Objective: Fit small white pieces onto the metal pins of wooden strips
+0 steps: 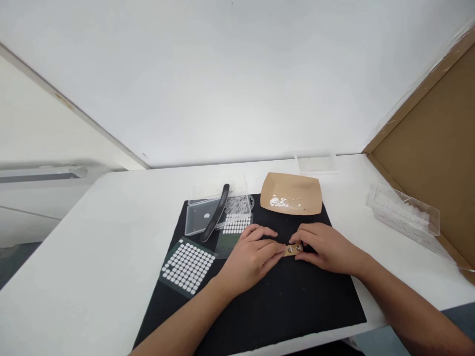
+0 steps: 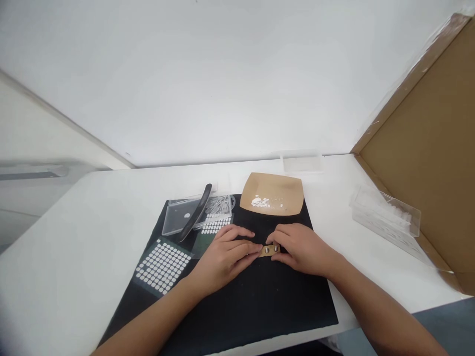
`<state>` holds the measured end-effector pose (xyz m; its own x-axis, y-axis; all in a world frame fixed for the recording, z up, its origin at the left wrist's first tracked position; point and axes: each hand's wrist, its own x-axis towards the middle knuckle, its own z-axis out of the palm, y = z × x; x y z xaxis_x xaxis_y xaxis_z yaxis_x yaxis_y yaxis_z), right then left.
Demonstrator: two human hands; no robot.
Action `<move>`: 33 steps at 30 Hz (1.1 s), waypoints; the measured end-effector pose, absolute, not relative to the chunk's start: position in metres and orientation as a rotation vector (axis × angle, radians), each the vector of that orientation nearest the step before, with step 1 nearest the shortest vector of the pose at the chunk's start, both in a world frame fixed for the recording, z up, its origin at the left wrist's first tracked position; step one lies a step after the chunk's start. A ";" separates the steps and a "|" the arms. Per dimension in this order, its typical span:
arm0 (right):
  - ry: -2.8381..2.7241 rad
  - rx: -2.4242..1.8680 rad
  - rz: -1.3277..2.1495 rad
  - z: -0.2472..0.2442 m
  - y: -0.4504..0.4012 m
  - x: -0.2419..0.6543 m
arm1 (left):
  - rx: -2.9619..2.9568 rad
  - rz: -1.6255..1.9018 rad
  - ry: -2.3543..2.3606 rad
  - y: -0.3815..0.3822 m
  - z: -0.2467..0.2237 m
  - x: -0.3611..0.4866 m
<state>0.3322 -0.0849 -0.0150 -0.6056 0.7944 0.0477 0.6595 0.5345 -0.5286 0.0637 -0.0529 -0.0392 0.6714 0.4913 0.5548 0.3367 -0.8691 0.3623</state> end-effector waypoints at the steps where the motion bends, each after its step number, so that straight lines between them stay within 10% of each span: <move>1: -2.491 -1.210 0.679 -0.015 -0.085 0.332 | 2.673 0.965 0.661 -0.053 -0.038 0.063; 33: -2.514 -1.138 0.667 -0.011 -0.083 0.336 | 2.654 0.689 0.748 -0.052 -0.033 0.058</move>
<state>0.3362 -0.0830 -0.0114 -0.6407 0.7637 0.0797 0.6239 0.5783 -0.5257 0.0577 -0.0517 -0.0333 0.7494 0.5523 0.3651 0.4094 -0.8199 0.4001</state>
